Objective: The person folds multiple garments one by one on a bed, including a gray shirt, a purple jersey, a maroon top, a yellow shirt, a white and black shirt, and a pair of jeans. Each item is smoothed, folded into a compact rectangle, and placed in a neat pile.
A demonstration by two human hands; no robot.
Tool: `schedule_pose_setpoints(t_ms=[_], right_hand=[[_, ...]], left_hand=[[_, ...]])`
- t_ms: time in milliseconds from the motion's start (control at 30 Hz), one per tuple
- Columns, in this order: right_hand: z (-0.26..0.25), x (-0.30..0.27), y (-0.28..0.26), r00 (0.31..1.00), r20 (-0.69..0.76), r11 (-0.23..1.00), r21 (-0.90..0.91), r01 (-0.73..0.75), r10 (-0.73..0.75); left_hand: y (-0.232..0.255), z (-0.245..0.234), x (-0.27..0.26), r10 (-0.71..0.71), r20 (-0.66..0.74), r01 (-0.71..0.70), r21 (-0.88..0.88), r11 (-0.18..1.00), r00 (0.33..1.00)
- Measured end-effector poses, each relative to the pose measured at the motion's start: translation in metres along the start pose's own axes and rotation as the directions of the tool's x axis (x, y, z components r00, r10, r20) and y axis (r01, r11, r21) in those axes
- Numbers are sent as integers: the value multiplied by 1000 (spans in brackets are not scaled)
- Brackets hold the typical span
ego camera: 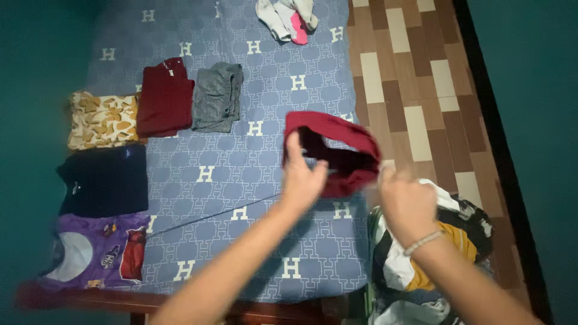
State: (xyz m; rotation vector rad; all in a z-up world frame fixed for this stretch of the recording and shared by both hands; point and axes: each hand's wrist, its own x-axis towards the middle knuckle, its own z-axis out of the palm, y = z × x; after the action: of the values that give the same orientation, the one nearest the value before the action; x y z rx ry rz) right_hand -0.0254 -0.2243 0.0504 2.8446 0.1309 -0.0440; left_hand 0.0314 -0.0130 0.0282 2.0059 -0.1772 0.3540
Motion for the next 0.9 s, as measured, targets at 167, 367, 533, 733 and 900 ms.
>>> schedule_pose_setpoints(t_ms=[167,367,533,733,900], right_hand=[[-27,19,12,995,66,982,175,64,-77],[-41,38,-49,847,-445,705,498,504,-291],[-28,65,-95,915,-238,837,376,396,-326],[-1,70,-38,994,-18,994,-28,109,-110],[0,56,11,963,74,966,30,259,-260]], left_hand=[[-29,-35,31,15,257,-87,269,959,966],[3,-47,52,25,329,-190,479,857,944],[22,-53,39,55,379,-227,425,876,924],[-13,-75,33,10,502,-276,458,845,865],[-72,-113,44,-213,748,-398,544,739,629]])
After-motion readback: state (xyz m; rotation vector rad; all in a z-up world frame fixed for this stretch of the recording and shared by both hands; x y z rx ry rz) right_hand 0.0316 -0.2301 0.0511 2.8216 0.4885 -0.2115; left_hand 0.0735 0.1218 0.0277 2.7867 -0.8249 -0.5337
